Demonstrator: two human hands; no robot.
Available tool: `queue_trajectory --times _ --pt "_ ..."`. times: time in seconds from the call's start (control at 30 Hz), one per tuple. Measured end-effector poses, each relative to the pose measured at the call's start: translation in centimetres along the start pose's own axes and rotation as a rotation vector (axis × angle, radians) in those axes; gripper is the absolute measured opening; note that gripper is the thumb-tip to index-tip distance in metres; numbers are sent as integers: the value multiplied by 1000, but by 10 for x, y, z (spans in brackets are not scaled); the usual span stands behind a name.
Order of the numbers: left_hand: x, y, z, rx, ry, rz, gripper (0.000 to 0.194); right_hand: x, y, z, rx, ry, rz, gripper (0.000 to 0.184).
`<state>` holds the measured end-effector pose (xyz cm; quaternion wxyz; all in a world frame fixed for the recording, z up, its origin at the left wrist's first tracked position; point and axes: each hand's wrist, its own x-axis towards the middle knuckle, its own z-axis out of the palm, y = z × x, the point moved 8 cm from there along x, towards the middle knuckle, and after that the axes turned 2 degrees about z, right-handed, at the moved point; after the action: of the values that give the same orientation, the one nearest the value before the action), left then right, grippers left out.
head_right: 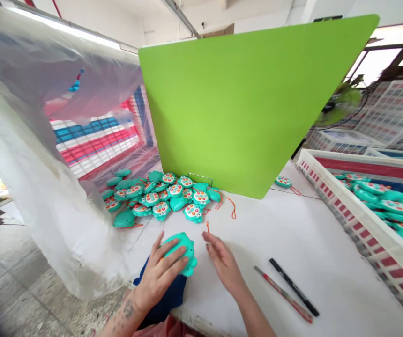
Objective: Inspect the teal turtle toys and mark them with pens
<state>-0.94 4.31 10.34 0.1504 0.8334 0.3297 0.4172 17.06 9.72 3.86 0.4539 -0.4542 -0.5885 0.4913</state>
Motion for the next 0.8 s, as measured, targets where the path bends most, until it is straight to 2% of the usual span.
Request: queue_trajectory --times 0.07,0.1,0.13,0.2,0.23,0.3,0.33,0.43,0.6,0.73,0.8 --pt "1 12 -14 136 66 121 50 10 4 -27 -262 124 -45 38" --pt "3 12 -20 137 119 107 49 15 9 -38 -385 163 -50 36" --pt "6 6 -25 98 178 36 45 18 16 -46 -474 183 -44 33" --pt "8 -18 -26 -81 274 -250 35 23 30 -58 -542 194 -12 24" --pt "6 -33 -20 -212 297 -428 34 24 36 -61 -539 199 4 20" --pt "-4 -54 3 -487 279 -726 44 24 40 -65 -514 209 29 18" --pt "-8 -59 14 -597 251 -812 49 23 38 -64 -495 210 41 20" --pt "-14 -61 35 -709 160 -897 50 20 17 -47 -371 150 61 28" --pt "-9 -44 40 -587 46 -853 40 12 -24 15 228 -99 128 29" --pt "-8 -30 46 -592 -4 -854 38 5 -24 46 514 -170 221 28" --pt "-10 -28 46 -578 22 -838 40 3 -17 54 598 -181 255 39"
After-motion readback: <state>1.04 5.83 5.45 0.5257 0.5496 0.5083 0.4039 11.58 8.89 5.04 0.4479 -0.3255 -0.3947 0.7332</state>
